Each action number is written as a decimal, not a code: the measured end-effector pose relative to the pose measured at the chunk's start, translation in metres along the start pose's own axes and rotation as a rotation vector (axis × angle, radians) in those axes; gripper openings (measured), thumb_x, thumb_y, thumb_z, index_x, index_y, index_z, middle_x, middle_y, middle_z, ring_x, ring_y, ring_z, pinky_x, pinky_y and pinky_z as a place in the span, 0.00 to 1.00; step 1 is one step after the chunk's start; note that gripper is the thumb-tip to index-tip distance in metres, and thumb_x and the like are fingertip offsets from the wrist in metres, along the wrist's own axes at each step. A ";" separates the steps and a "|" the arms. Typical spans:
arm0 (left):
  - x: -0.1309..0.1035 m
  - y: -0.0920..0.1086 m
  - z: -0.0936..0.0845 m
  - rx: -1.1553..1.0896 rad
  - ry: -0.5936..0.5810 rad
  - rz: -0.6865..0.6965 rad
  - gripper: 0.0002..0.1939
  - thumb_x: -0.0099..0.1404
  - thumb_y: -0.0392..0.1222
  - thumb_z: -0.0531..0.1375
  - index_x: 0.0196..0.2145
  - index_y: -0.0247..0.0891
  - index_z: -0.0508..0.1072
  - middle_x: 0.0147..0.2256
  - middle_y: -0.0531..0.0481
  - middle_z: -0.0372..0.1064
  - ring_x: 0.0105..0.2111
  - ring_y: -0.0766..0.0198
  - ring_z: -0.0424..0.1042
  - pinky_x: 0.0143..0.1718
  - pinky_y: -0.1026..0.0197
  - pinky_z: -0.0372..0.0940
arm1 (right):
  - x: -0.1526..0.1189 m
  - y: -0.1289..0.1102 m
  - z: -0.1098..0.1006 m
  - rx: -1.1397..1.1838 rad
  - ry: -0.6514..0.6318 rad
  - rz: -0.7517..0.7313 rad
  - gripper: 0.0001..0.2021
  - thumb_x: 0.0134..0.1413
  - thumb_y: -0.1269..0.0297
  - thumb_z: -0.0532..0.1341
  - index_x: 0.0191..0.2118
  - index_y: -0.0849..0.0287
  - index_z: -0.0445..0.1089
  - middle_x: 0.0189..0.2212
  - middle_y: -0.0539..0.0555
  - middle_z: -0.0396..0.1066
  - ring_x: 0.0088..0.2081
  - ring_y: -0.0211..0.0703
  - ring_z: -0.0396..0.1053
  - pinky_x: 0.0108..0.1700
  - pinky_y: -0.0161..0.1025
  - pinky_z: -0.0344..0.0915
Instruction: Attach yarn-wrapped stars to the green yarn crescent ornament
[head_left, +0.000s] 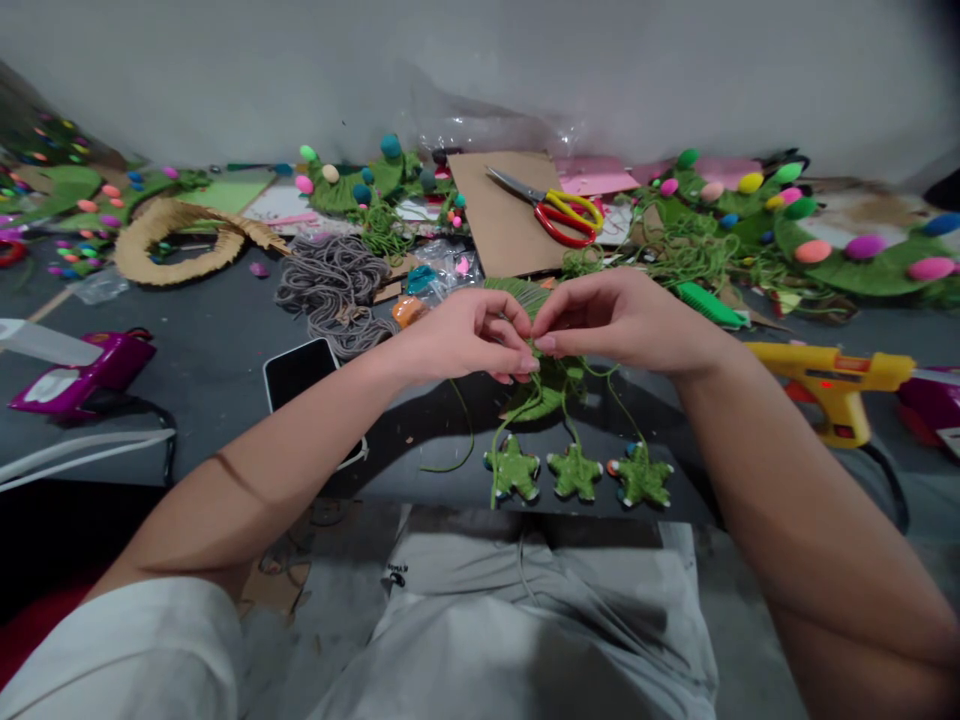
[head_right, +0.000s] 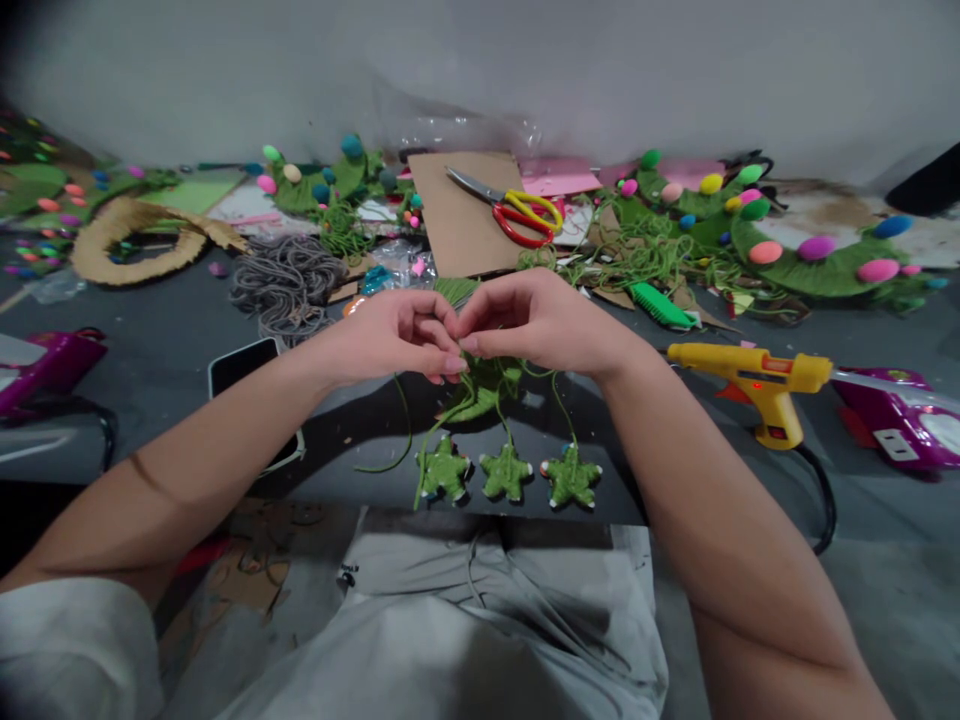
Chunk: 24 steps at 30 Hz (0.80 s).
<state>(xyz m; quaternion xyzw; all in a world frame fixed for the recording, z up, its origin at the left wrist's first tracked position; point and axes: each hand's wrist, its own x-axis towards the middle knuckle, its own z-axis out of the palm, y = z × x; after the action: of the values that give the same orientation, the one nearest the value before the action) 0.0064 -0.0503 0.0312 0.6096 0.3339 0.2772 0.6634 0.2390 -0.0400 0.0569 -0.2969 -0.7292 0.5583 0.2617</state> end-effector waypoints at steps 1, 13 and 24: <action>0.000 0.000 0.000 -0.002 -0.003 0.002 0.16 0.57 0.30 0.73 0.38 0.33 0.72 0.30 0.49 0.82 0.28 0.66 0.82 0.30 0.67 0.78 | 0.000 0.000 0.000 0.002 0.001 -0.006 0.07 0.53 0.64 0.75 0.38 0.58 0.82 0.34 0.50 0.81 0.35 0.36 0.75 0.38 0.34 0.71; -0.001 0.001 -0.001 -0.003 0.009 0.008 0.12 0.57 0.31 0.73 0.36 0.34 0.75 0.28 0.50 0.80 0.30 0.64 0.82 0.32 0.65 0.78 | 0.000 -0.001 0.005 -0.008 0.108 -0.027 0.09 0.52 0.61 0.75 0.37 0.57 0.81 0.34 0.50 0.80 0.35 0.37 0.75 0.40 0.37 0.73; -0.004 0.006 -0.004 0.043 -0.063 -0.043 0.05 0.65 0.39 0.71 0.37 0.35 0.83 0.34 0.47 0.82 0.34 0.64 0.83 0.33 0.67 0.77 | -0.004 -0.001 0.005 -0.061 0.154 -0.077 0.08 0.54 0.58 0.75 0.38 0.52 0.80 0.36 0.50 0.80 0.36 0.41 0.76 0.43 0.42 0.75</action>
<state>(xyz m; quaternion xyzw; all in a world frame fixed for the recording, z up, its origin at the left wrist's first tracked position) 0.0004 -0.0503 0.0371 0.6249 0.3318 0.2363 0.6660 0.2375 -0.0466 0.0568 -0.3188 -0.7345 0.5008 0.3289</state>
